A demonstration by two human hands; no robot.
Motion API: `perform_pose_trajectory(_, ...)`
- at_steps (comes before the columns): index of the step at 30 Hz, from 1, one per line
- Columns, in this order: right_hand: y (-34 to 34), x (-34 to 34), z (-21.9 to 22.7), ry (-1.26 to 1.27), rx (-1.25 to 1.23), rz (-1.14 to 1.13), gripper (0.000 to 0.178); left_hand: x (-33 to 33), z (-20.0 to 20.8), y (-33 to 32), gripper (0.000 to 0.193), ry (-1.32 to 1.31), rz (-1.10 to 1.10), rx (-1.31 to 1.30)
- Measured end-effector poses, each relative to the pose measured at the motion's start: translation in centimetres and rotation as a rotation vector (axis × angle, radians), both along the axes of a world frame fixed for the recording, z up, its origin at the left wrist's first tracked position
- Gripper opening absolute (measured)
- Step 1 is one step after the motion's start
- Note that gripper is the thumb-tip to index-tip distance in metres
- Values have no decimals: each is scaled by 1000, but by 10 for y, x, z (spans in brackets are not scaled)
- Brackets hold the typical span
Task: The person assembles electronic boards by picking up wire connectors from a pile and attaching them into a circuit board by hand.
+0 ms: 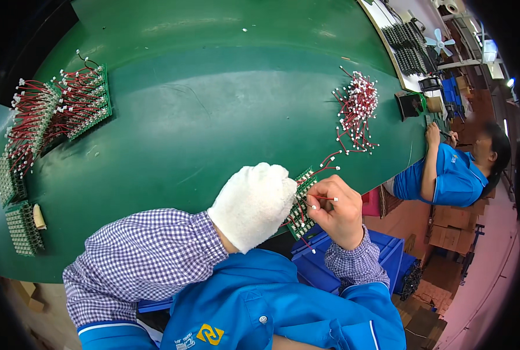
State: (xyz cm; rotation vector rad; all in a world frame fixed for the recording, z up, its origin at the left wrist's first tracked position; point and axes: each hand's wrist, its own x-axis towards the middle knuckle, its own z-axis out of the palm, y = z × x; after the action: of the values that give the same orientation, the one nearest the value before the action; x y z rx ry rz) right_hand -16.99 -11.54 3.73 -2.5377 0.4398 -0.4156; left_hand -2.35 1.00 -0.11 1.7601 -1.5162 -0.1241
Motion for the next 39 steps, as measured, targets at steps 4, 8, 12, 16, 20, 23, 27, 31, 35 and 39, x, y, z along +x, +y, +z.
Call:
perform_pose_trajectory(4, 1, 2, -2, -18, -55, 16, 25, 0, -3, 0, 9, 16, -7, -2)
perform_pose_trajectory(8, -1, 1, -2, -16, -87, 55, 25, 0, -1, 0, 11, 13, -21, 16)
perform_pose_trajectory(12, -3, 2, 0, 17, -128, 105, 26, 1, -1, 0, 11, 10, -33, 30)
perform_pose_trajectory(16, -5, 6, 8, 89, -215, 159, 27, 1, -1, 0, 10, 22, -35, 8)
perform_pose_trajectory(20, -2, 7, 14, 197, -278, 158, 24, 1, 0, 0, 6, 13, -28, 16)
perform_pose_trajectory(23, 3, 7, 13, 215, -411, 164, 21, 1, 3, 1, 6, 26, -45, 61)
perform_pose_trajectory(27, 10, 13, 11, 257, -562, 194, 17, 3, 6, 1, 9, 41, -55, 98)
perform_pose_trajectory(31, 4, 18, 14, 320, -628, 273, 15, 2, 7, -1, 9, 43, -29, 59)
perform_pose_trajectory(35, -10, 12, 14, 197, -470, 332, 17, 2, 8, -2, 6, 50, -13, -25)
perform_pose_trajectory(39, -52, -9, 16, 137, -284, 180, 16, 3, 12, -2, 7, 68, -31, 48)
